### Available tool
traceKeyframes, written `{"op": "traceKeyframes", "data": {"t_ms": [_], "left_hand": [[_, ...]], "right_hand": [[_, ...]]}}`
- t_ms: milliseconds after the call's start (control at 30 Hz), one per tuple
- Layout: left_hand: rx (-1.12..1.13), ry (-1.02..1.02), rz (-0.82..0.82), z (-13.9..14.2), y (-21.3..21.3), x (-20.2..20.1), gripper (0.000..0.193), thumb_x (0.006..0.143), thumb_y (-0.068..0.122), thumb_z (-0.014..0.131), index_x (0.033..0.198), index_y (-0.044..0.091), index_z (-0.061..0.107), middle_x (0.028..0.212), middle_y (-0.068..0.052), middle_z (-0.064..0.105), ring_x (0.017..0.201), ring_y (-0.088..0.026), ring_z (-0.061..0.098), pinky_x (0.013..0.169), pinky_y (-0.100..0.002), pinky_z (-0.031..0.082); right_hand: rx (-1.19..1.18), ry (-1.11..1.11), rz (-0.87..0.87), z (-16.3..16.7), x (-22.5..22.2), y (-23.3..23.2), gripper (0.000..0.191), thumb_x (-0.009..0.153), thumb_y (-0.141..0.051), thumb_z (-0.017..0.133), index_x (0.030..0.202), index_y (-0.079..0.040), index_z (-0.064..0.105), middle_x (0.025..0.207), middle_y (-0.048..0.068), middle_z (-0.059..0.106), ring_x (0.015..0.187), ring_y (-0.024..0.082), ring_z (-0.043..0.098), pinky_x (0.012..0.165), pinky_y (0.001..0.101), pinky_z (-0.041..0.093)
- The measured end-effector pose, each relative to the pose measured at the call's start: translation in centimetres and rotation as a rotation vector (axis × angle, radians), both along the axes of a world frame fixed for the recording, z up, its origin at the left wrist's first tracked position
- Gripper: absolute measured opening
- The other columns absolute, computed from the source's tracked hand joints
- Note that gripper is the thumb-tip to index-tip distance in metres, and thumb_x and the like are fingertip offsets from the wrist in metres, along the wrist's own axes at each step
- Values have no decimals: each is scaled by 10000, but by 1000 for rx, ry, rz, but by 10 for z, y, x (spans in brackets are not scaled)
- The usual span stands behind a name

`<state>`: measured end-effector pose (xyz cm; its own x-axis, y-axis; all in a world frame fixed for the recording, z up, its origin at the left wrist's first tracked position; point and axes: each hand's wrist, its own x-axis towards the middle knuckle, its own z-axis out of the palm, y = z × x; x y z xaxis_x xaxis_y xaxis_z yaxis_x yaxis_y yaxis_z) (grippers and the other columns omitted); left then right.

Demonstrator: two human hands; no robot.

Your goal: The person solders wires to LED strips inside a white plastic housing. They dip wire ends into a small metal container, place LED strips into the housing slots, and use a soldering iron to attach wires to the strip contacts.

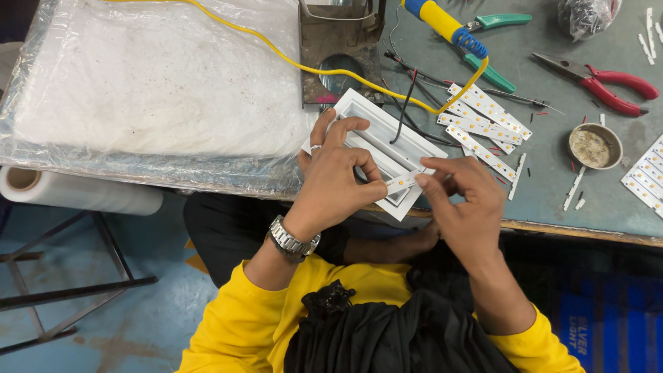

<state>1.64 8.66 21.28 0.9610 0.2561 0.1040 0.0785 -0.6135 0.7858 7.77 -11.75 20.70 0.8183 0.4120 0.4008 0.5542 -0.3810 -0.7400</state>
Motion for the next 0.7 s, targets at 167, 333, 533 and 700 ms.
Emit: {"op": "traceKeyframes", "data": {"t_ms": [167,333,533,700], "left_hand": [[15,-14,-4,2,0,2,124,584,236,829,581,157,735,1477,-29,501,1545,-367,125,1019,-793,150],[-2,9,-2,2,0,2,138,589,247,827,584,149,730,1485,-29,491,1548,-358,118,1006,-801,141],[-7,-20,-2,-3,0,2,135,582,257,829,584,160,734,1481,-29,494,1543,-363,119,1024,-796,145],[-11,-13,-1,-3,-1,4,151,574,268,833,573,160,727,1477,-18,495,1547,-356,119,1029,-800,134]], "right_hand": [[221,234,75,4,19,-8,217,1006,-91,743,1221,-56,739,885,0,625,756,52,544,674,206,443],[475,564,342,14,65,13,566,1021,-60,683,1560,-111,519,989,-6,589,780,52,519,671,208,436],[555,575,373,22,123,59,641,1021,-59,699,1512,-187,307,986,0,582,747,62,541,595,221,443],[295,60,286,14,170,102,171,993,-130,739,1067,-27,624,914,-25,634,787,42,579,668,217,462]]}}
